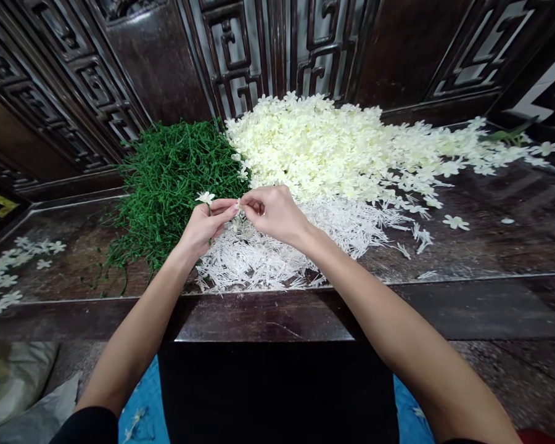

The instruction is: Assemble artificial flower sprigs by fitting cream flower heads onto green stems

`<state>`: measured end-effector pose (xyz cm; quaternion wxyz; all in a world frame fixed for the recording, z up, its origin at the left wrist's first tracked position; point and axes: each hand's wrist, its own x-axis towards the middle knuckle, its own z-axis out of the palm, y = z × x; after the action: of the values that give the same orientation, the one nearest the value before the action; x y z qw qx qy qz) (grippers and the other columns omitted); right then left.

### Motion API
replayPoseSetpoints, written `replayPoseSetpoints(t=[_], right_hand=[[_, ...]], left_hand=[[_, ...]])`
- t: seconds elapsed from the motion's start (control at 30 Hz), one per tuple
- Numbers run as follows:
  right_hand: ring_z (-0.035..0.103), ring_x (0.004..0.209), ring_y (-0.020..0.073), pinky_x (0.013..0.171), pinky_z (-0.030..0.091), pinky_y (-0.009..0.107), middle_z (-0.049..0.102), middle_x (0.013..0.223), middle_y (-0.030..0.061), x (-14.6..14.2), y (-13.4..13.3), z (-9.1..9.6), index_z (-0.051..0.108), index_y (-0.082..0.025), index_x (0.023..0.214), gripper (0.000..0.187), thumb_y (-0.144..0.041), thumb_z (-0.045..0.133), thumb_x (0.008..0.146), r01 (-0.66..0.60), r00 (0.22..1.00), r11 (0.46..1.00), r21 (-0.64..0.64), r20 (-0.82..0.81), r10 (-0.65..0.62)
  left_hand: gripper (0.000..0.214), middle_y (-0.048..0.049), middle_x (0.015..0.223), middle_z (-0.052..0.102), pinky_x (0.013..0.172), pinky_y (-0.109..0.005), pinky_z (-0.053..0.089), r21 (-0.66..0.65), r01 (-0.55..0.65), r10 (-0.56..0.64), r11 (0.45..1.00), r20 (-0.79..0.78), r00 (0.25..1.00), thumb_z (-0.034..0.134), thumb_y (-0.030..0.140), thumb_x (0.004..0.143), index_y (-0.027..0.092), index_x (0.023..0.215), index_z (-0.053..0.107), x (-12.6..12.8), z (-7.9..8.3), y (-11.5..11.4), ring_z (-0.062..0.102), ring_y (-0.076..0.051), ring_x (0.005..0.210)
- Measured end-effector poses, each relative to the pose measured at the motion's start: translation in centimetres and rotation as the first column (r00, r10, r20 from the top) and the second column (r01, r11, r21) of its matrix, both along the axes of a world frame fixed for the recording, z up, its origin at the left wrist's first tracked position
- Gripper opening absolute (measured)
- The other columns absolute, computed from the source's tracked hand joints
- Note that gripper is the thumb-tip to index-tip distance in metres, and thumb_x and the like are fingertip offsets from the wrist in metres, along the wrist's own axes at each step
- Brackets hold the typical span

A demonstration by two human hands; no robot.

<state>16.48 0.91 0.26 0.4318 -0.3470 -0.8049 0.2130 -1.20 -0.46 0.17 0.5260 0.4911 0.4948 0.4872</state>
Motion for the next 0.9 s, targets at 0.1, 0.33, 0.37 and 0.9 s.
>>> replayPoseSetpoints(t=[0.1, 0.33, 0.37, 0.9], right_hand=[[0.067, 0.067, 0.0167, 0.064, 0.059, 0.037, 0.073, 0.077, 0.0059, 0.1, 0.0, 0.0, 0.073, -0.015, 0.088, 0.015, -0.018, 0.059, 0.085, -0.014, 0.999, 1.0, 0.02, -0.043, 0.015], [0.068, 0.072, 0.0161, 0.071, 0.061, 0.036, 0.072, 0.08, 0.0028, 0.2, 0.3, -0.3, 0.067, -0.019, 0.087, 0.004, -0.019, 0.063, 0.085, -0.041, 0.996, 0.999, 0.027, -0.073, 0.043], [0.068, 0.073, 0.0166, 0.074, 0.062, 0.037, 0.072, 0.08, 0.0028, 0.2, 0.3, -0.3, 0.067, -0.019, 0.086, 0.004, -0.021, 0.064, 0.084, -0.038, 0.995, 0.999, 0.017, -0.093, 0.039], [0.073, 0.071, 0.0197, 0.072, 0.064, 0.04, 0.077, 0.081, 0.0081, 0.3, -0.1, 0.7, 0.08, -0.018, 0.085, 0.032, -0.044, 0.085, 0.068, -0.242, 0.942, 0.86, -0.45, -0.322, 0.096]], left_hand=[[0.032, -0.0029, 0.071, 0.071, 0.05, -0.019, 0.039, 0.009, -0.002, 0.002, 1.0, 0.01, 1.0, 0.091, 0.028, 0.056, 0.014, 0.08, 0.076, 0.2, 0.2, -0.1, 0.052, -0.006, 0.055], [0.036, -0.0002, 0.059, 0.067, 0.049, -0.018, 0.04, -0.002, -0.028, 0.028, 1.0, 0.024, 0.999, 0.094, 0.027, 0.049, 0.014, 0.074, 0.072, 0.2, 0.5, -0.3, 0.055, -0.008, 0.054], [0.036, -0.0006, 0.06, 0.067, 0.049, -0.019, 0.041, 0.0, -0.027, 0.027, 1.0, 0.021, 0.999, 0.094, 0.028, 0.049, 0.013, 0.073, 0.073, 0.2, 0.5, -0.3, 0.056, -0.008, 0.054], [0.031, -0.0023, 0.063, 0.067, 0.055, -0.023, 0.042, 0.064, -0.034, 0.035, 0.997, -0.021, 0.999, 0.093, 0.029, 0.049, 0.014, 0.068, 0.075, 0.0, 0.5, -0.3, 0.058, -0.011, 0.062]])
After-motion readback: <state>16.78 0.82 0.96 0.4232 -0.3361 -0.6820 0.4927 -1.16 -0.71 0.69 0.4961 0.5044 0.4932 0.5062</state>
